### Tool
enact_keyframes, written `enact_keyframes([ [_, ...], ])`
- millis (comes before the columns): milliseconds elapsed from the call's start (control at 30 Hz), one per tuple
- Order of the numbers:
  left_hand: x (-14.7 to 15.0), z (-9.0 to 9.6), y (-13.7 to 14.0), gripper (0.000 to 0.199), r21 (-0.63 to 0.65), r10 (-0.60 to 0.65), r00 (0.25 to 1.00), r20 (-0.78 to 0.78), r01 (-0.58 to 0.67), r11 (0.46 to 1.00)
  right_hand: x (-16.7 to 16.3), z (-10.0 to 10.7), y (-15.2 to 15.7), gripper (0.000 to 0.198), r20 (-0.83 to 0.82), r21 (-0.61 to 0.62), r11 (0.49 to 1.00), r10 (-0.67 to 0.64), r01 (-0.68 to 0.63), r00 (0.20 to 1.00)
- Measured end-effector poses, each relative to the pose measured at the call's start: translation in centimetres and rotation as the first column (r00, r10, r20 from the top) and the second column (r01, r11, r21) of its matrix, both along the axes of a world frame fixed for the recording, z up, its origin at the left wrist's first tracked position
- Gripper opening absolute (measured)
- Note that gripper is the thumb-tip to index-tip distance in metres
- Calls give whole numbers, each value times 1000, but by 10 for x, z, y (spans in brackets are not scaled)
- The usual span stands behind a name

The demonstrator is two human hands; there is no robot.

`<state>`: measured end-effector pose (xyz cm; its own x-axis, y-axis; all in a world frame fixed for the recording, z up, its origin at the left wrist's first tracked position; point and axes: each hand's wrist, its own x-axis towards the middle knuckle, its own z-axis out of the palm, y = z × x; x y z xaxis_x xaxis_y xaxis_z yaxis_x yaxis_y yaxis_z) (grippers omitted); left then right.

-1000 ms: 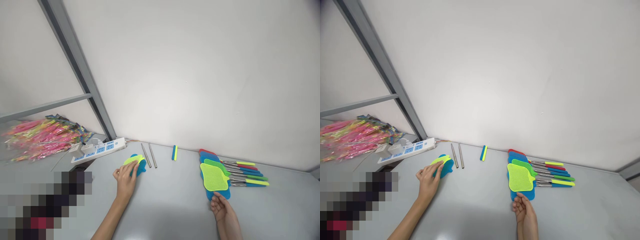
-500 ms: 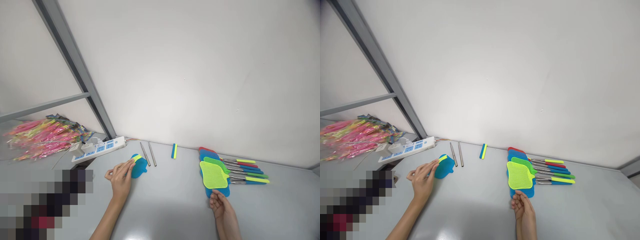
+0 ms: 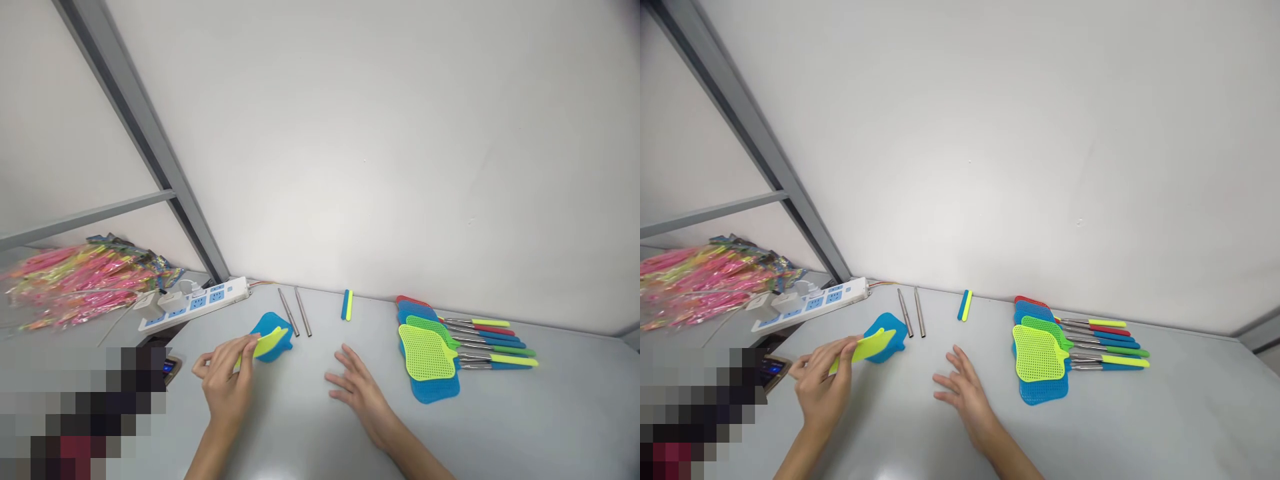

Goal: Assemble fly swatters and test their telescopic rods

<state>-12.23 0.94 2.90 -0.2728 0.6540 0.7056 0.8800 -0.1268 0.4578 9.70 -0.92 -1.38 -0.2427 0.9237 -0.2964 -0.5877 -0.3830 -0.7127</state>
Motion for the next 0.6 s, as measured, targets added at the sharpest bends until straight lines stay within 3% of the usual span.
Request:
enact_keyframes([
  [133,0,-2,-7,29,-180,-55,979,196,91,979,-30,-1,36,53,-102,81,995,67,-59,993],
  [267,2,-8,-10,32,-325,-86,896,437,246,913,-45,-1,57,55,-139,90,995,48,-36,989],
  [600,16,-36,-9,35,-389,-154,827,540,408,826,-53,-6,79,43,-66,84,994,-70,75,995],
])
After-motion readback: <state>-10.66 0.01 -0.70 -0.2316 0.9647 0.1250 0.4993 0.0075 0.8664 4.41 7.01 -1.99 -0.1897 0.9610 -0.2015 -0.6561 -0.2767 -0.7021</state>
